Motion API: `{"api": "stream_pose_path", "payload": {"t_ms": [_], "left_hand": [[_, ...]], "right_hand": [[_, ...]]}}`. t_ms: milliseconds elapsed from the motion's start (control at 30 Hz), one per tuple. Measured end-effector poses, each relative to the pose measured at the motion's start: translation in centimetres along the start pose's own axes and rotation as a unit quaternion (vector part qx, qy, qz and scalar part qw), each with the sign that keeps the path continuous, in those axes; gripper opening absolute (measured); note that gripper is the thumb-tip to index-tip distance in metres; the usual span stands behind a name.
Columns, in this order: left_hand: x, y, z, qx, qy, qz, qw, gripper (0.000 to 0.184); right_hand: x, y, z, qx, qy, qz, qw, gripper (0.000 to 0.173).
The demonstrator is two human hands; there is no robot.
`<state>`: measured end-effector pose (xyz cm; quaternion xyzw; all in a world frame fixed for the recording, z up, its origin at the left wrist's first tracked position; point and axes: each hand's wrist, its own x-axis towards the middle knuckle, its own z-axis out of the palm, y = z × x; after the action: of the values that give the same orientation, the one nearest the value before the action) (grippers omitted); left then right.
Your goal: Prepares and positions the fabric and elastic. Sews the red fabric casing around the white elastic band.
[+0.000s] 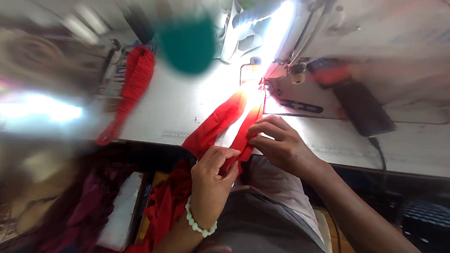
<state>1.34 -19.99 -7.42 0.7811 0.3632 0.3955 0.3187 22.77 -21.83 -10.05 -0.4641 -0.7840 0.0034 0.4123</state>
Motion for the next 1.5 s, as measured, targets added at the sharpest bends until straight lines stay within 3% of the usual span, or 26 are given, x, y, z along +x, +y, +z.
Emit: {"api": "stream_pose_path", "payload": {"t_ms": [200, 800, 867, 967, 1067, 1133, 1200, 1333, 1500], "left_hand": [[-0.1, 0.3, 0.2, 0.054, -0.014, 0.048, 0.997, 0.014], [-0.3, 0.9, 1.4, 0.100, -0.102, 0.113, 0.983, 0.016], [0.6, 0.5, 1.0, 0.035, -0.152, 0.074, 0.985, 0.015], [4.0, -1.3, 0.7, -0.093, -0.233, -0.079, 0.965, 0.036], [7.9, -1.3, 2.9, -0.176, -0.281, -0.317, 0.888, 0.034], [9.3, -1.4, 5.0, -0.229, -0.284, -0.395, 0.843, 0.029], [9.6, -2.0, 6.8, -0.288, -0.261, -0.411, 0.825, 0.017], [10.1, -2.2, 7.7, -0.339, -0.201, -0.421, 0.817, 0.034], [10.0, -4.0, 5.9, -0.156, -0.231, -0.297, 0.913, 0.010]], "right_hand": [[0.4, 0.3, -0.4, 0.006, -0.039, -0.021, 0.999, 0.021], [-3.0, -0.5, 0.8, 0.001, 0.063, 0.060, 0.996, 0.012], [-3.4, -0.6, 0.9, -0.004, 0.073, 0.061, 0.995, 0.013], [-4.3, -0.6, 1.3, 0.004, 0.122, 0.062, 0.991, 0.012], [-4.9, -0.6, 1.7, -0.006, 0.166, 0.061, 0.984, 0.009], [-5.1, -0.7, 1.7, -0.019, 0.198, 0.068, 0.978, 0.007], [-5.3, -0.8, 1.6, -0.033, 0.223, 0.080, 0.971, 0.007], [-6.0, -0.9, 2.0, -0.047, 0.241, 0.099, 0.964, 0.009], [-7.1, -1.8, 4.6, -0.043, 0.159, 0.118, 0.979, 0.011]]}}
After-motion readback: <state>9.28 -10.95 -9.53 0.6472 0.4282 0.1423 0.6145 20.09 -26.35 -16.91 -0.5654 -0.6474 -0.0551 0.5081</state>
